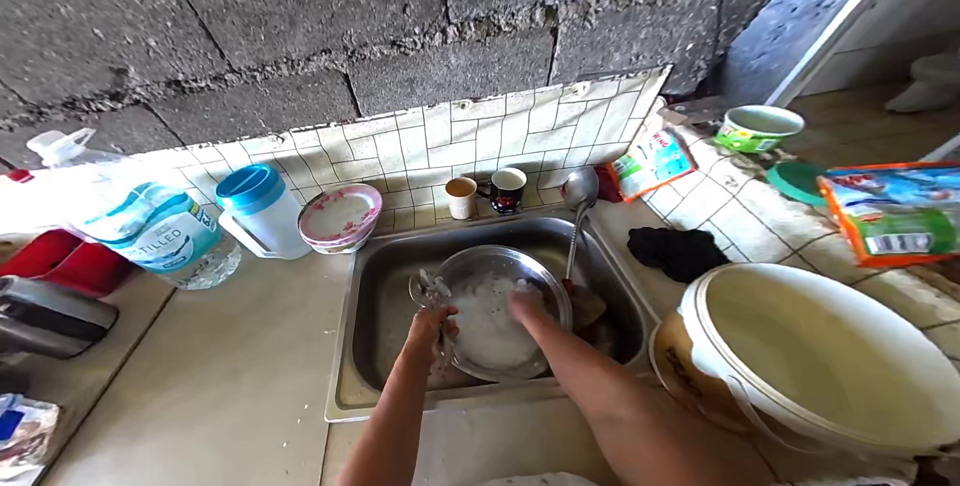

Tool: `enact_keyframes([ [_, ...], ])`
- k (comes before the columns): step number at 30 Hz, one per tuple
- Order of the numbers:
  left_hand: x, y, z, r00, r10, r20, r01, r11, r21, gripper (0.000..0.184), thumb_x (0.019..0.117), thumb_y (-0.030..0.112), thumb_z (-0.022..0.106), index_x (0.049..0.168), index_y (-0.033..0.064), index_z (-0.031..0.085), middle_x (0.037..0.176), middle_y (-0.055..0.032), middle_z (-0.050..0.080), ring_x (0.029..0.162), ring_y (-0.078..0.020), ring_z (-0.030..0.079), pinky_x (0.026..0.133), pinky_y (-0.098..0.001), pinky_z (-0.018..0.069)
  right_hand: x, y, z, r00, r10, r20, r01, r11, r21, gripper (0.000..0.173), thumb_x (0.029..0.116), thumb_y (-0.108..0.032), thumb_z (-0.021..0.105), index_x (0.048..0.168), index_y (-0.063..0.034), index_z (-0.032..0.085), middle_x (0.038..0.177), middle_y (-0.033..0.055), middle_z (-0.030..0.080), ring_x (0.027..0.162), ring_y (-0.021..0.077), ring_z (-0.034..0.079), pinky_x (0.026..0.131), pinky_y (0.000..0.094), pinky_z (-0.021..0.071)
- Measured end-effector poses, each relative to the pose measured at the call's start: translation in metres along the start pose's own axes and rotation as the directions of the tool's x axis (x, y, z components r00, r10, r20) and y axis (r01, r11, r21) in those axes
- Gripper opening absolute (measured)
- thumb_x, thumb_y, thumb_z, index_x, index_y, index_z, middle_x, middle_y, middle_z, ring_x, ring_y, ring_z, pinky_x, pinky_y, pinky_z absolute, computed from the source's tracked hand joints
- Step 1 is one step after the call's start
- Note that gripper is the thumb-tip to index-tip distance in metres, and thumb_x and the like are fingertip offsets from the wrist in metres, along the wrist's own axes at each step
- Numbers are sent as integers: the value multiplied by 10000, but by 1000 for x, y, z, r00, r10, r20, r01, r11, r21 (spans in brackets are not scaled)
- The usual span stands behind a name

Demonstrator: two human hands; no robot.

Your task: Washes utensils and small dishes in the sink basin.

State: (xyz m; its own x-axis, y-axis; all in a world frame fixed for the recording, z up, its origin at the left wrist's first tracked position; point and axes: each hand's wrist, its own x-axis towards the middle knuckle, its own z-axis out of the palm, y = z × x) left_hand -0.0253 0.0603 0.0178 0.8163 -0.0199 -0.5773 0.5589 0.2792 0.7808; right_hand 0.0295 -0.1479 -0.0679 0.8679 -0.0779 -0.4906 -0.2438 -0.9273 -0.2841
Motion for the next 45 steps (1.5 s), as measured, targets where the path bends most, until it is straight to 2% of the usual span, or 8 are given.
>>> enact_keyframes([
  [8,4,0,-11,1000,24,0,-24,1000,10,432,1081,58,432,1505,17,363,914,-83,635,570,-97,568,517,-230,496,-37,-48,-26,908,-397,-131,363,593,719,355,1039,-61,505,1368,62,556,1346,246,591,1169,282,616,1006,404,507],
  [12,1,-3,3,997,-18,76,22,998,-51,104,1088,85,399,1088,48,496,710,-8,530,461,-46,452,427,-177,418,-62,-71,-23,595,-651,-471,803,502,320,254,994,3,545,1148,97,723,1240,304,654,1227,391,608,1113,424,444],
  [16,-5,-5,11,974,-41,224,38,999,16,290,1102,93,336,1381,62,412,720,29,462,457,-23,370,402,-170,326,-59,-71,-39,704,-546,-454,679,705,205,284,1014,-12,501,1177,98,705,1258,292,653,1238,389,612,1124,431,438],
  [25,-14,-7,7,967,-52,248,46,999,30,312,1086,55,332,1389,47,408,697,33,456,448,-17,368,391,-162,315,-64,-65,-32,662,-562,-496,705,691,157,268,1016,-16,504,1127,123,705,1203,293,676,1183,392,647,1083,432,475],
  [29,-11,-3,2,967,-50,249,49,999,12,132,1101,92,339,1148,95,463,642,49,449,425,-11,358,379,-154,307,-74,-67,-21,546,-641,-539,807,576,132,258,1011,-4,506,1102,105,721,1174,277,692,1174,394,651,1071,439,484],
  [36,-13,1,2,987,-117,110,110,992,63,295,1099,177,389,1226,23,606,658,13,522,412,-36,382,377,-174,341,-4,-17,-25,961,-241,-132,267,935,235,378,1082,-152,463,1359,76,583,1469,273,526,1400,383,489,1186,500,363],
  [40,-4,1,-3,990,-135,42,134,991,15,381,1119,271,362,1187,25,644,687,-8,600,423,-47,440,389,-184,375,-4,0,2,999,6,35,-7,1000,19,495,1075,-112,444,1523,89,381,1622,300,302,1518,469,270,1205,625,271],
  [45,-1,-5,-6,990,-139,26,140,990,-17,408,1123,318,334,1266,55,611,814,-49,671,453,-64,473,398,-195,377,-5,-7,-3,971,-130,202,1,844,537,411,1021,-50,560,1419,44,516,1372,267,566,1212,346,586,1028,480,477],
])
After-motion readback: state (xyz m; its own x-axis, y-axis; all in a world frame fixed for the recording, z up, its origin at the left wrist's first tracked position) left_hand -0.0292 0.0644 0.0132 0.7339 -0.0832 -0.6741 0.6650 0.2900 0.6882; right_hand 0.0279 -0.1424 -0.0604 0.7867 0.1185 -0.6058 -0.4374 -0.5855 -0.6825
